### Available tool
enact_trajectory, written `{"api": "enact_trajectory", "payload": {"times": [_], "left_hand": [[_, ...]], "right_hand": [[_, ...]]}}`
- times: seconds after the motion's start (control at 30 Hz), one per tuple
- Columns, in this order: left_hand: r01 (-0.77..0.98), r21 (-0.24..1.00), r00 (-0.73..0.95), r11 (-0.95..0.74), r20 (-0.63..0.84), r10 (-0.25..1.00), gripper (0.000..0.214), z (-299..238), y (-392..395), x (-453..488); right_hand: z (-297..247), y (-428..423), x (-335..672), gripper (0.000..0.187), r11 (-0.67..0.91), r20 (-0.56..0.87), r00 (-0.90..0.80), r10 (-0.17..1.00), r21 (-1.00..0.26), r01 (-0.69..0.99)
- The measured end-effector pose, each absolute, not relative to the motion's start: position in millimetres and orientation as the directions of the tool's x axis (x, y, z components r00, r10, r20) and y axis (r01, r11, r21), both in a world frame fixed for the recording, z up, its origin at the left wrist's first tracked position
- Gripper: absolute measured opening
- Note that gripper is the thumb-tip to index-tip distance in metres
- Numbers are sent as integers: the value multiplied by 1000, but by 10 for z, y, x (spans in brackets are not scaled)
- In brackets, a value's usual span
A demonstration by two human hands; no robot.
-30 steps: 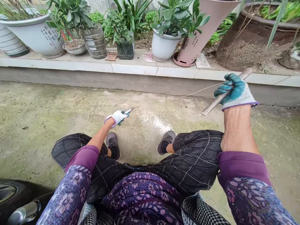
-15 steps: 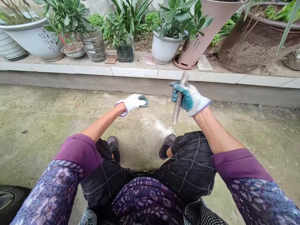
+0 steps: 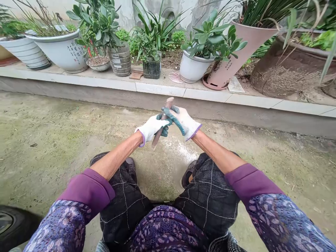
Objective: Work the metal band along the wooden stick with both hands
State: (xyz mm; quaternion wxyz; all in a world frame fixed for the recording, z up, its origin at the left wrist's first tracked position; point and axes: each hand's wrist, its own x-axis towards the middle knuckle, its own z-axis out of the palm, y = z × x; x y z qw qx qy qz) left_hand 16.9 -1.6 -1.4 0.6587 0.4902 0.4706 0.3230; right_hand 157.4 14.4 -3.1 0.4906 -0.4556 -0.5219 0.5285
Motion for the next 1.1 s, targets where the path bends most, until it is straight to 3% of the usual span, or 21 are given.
{"api": "enact_trajectory", "payload": {"times": [0.1, 0.2, 0.33, 0.43, 0.57, 0.63, 0.73, 0.93, 1.07, 1.1], "left_hand": [[114, 970, 317, 216, -241, 917, 16, 86, -80, 52], [201, 959, 334, 201, -260, 906, 22, 176, -125, -63], [197, 947, 390, 256, -315, 866, 26, 293, -155, -106], [160, 941, 429, 299, -339, 837, 28, 374, -138, -92], [100, 937, 405, 334, -345, 847, 25, 424, -26, -182], [64, 939, 401, 338, -335, 853, 27, 422, 52, -287], [34, 939, 456, 342, -319, 831, 34, 409, 128, -437], [38, 906, 659, 421, -340, 671, 41, 404, 23, -393], [-7, 880, 736, 474, -316, 598, 42, 385, -48, -285], [-22, 876, 742, 482, -309, 595, 43, 379, -50, -284]], "right_hand": [[-31, 166, 1743, 9, 65, 32, -239, 971, -989, 132], [-94, 187, 1871, 25, 95, -2, -263, 965, -930, 355], [-119, 217, 1912, 35, 275, 179, -228, 957, -808, 521], [-68, 191, 1887, 28, 307, 171, -299, 939, -808, 502], [-22, 11, 1838, 21, 78, -95, -482, 871, -942, 328], [-13, -94, 1825, 21, 11, -152, -530, 834, -956, 292], [5, -141, 1833, 23, 48, -119, -477, 871, -946, 322], [46, 143, 1798, 40, 287, 183, -317, 931, -902, 321], [53, 162, 1673, 10, 345, 98, -481, 871, -820, 458], [57, 134, 1657, 10, 334, 66, -510, 858, -824, 457]]}}
